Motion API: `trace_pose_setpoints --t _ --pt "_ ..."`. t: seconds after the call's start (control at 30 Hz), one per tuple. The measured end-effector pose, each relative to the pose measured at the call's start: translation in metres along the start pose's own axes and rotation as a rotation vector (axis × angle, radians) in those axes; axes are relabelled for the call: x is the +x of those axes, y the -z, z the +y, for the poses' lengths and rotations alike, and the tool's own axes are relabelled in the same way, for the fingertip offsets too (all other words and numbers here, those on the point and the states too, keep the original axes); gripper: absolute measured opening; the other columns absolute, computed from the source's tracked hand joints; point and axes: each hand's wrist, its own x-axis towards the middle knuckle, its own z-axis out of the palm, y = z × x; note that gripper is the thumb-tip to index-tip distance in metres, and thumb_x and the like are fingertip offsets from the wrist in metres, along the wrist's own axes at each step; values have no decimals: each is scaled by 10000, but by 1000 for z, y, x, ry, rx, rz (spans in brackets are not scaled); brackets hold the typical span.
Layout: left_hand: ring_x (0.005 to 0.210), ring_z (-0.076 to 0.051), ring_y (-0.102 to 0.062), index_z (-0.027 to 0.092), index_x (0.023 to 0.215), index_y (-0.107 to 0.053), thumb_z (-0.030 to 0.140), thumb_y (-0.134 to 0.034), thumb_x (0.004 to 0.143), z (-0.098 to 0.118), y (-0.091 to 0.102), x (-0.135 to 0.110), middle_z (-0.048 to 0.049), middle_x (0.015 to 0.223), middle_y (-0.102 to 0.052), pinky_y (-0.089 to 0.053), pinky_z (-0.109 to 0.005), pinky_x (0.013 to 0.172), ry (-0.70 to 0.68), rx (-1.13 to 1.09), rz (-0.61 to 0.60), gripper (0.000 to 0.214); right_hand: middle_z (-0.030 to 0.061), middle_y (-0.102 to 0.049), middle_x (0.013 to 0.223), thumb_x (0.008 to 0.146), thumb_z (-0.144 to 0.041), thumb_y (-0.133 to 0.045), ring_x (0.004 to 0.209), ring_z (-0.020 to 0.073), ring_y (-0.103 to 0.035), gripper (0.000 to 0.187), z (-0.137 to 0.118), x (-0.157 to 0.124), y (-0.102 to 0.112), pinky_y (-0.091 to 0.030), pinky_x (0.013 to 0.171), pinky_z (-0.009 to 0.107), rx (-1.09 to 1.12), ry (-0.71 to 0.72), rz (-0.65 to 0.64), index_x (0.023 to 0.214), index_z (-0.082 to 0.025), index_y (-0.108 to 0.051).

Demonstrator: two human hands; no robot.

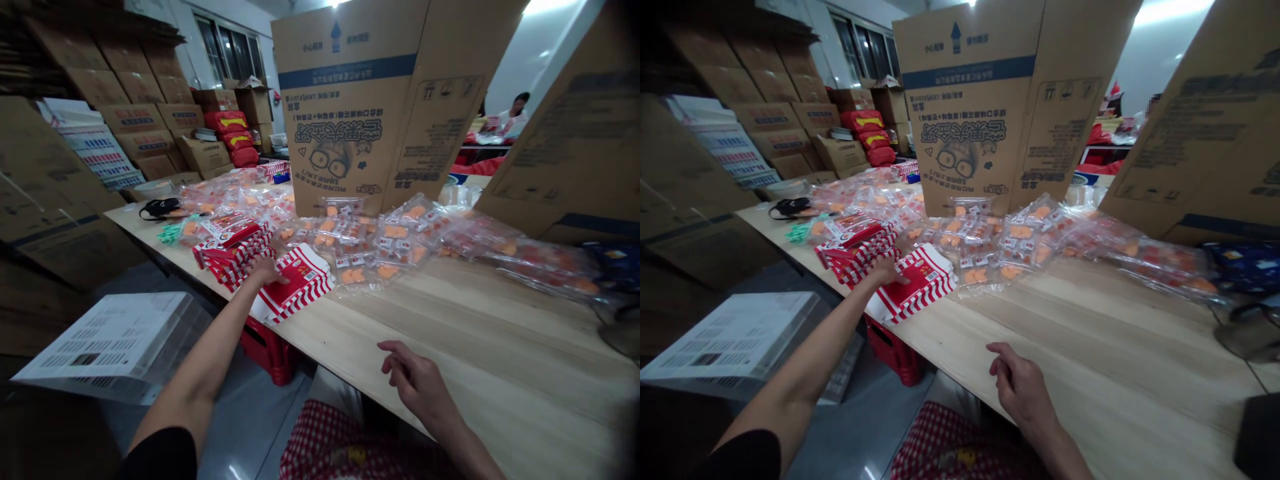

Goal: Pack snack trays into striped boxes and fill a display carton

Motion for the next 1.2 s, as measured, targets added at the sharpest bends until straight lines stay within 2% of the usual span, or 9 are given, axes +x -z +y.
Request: trace_pose_setpoints --t 0.13,0.3,0.5,0.63,0.73,0.83,0.93,1.07,1.2 --pt "1135 -337 -643 172 1219 -572 453 -662 841 24 24 -50 -130 1174 -694 -494 -411 928 -187 -106 69 480 89 -724 1037 890 -129 -416 944 224 -712 360 -27 10 19 -576 814 370 -121 179 203 1179 -209 -614" --pt "856 -199 -668 209 1117 -597 403 -643 896 72 27 -127 -17 994 -719 -513 -298 768 -877 -559 -56 298 151 -673 1152 825 -167 -531 1067 289 -644 430 -54 45 63 -532 925 452 -114 91 385 1255 -161 -547" --pt "1117 -257 -651 244 1343 -564 372 -614 948 121 -3 -174 -89 1260 -689 -507 -390 955 -1129 -561 -4 418 59 -706 821 860 -382 -604 676 173 -607 240 -40 46 90 -499 654 303 364 -178 -208 894 -156 -677" --pt "1192 -317 -612 211 1440 -479 454 -671 898 140 -32 -197 -149 1329 -640 -491 -444 1002 -1121 -530 -15 624 46 -674 737 830 -514 -648 608 146 -555 391 -46 37 94 -430 566 262 573 -216 -203 860 -129 -713" --pt "939 -231 -686 218 1278 -612 392 -570 964 147 -45 -208 -82 1079 -724 -522 -310 842 -1069 -645 -140 361 30 -657 699 845 -449 -637 625 159 -570 309 -55 34 100 -443 583 271 432 -90 -58 794 -158 -728" --pt "582 -138 -559 200 969 -692 402 -505 992 151 -44 -211 15 672 -617 -441 -225 604 -903 -837 -156 276 57 -711 915 904 -355 -581 860 212 -644 227 -57 31 104 -504 796 338 255 13 456 959 -198 -736" --pt "574 -133 -495 192 885 -676 416 -499 989 159 -38 -217 21 633 -557 -421 -222 589 -725 -1044 -39 305 72 -706 997 937 -403 -527 950 223 -644 306 -42 30 96 -500 861 357 333 -112 873 1115 -206 -679" --pt "549 -125 -455 192 903 -677 418 -505 984 171 -39 -238 19 641 -579 -422 -224 576 -699 -1107 -112 295 28 -659 705 922 -550 -456 637 189 -605 407 -13 32 76 -496 614 305 753 -315 796 844 -196 -640" --pt "573 -127 -486 189 926 -650 446 -479 995 180 -47 -256 8 677 -609 -436 -225 593 -727 -1128 -227 317 -24 -581 577 886 -531 -511 514 148 -508 360 -1 35 74 -425 532 266 617 -317 835 765 -204 -599"
